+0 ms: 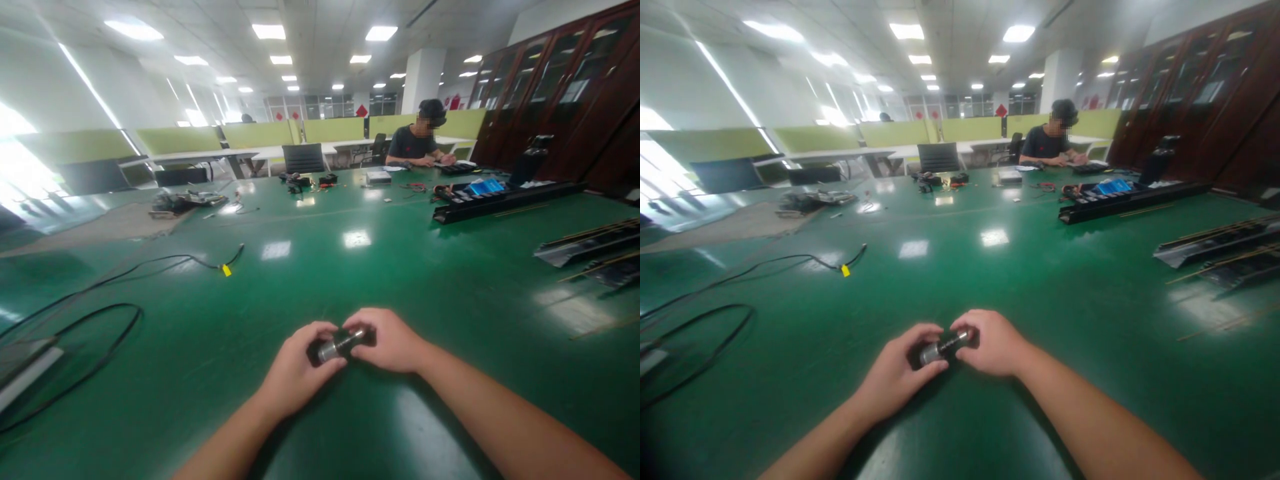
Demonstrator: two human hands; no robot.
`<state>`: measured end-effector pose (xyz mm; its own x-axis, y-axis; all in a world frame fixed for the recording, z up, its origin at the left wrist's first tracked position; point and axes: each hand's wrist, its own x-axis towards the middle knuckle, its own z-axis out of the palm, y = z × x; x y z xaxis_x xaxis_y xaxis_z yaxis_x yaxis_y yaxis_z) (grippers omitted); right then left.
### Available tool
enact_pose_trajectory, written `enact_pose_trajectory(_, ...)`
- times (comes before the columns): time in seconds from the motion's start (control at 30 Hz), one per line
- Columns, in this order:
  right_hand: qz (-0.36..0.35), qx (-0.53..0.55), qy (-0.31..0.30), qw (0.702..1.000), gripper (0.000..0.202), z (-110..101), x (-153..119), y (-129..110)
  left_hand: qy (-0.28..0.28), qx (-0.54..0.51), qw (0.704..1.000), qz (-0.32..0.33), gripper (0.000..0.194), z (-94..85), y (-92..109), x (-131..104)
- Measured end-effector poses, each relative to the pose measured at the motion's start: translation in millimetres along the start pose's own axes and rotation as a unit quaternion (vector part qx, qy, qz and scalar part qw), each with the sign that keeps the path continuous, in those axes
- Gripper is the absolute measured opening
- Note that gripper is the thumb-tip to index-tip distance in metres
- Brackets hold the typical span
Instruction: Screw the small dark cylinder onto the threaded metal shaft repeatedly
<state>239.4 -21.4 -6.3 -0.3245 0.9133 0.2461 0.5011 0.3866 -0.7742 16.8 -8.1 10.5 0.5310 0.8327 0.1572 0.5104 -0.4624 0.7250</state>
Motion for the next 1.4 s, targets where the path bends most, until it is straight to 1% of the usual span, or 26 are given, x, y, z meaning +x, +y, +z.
enact_pose_trajectory(0.1,-0.003,-0.003,-0.01,1.0,0.032,0.0,-1.9,-3.5,-0.004,-0.001,1.0,-0.007,0.026,1.8,1.5,0.1)
enact_pose_trajectory(0.17,-0.009,-0.005,-0.015,1.0,0.032,0.8,-3.6,-5.4,-0.004,0.009,1.0,0.004,0.023,2.9,1.9,-0.4)
enact_pose_trajectory(0.3,-0.01,-0.011,-0.024,1.0,0.026,2.5,-6.4,-7.4,-0.006,0.01,0.999,0.039,0.024,4.5,1.2,-1.9)
enact_pose_trajectory(0.47,-0.004,-0.008,-0.031,0.999,0.02,2.6,-7.9,-6.9,-0.007,0.007,0.999,0.053,0.023,4.7,2.1,-2.3)
enact_pose_trajectory(0.63,-0.01,-0.016,-0.032,0.999,0.018,2.3,-7.6,-7.6,0.005,0.004,0.999,0.046,0.024,4.9,3.7,-1.9)
enact_pose_trajectory(0.87,-0.018,-0.016,-0.035,0.999,0.017,3.0,-8.3,-11.4,0.005,-0.002,0.999,0.035,0.022,5.1,2.3,-2.1)
enact_pose_trajectory(1.1,-0.027,-0.028,-0.034,0.999,0.013,2.7,-7.5,-13.1,0.013,0.022,0.999,0.028,0.022,5.2,4.4,-2.0)
enact_pose_trajectory(1.23,-0.026,-0.036,-0.031,0.999,0.012,2.9,-7.7,-12.6,0.014,0.025,0.999,0.032,0.022,6.3,5.6,-1.9)
enact_pose_trajectory(1.4,-0.037,-0.047,-0.025,0.998,0.011,2.3,-8.5,-12.0,0.016,0.029,0.999,0.039,0.022,8.1,2.2,-2.2)
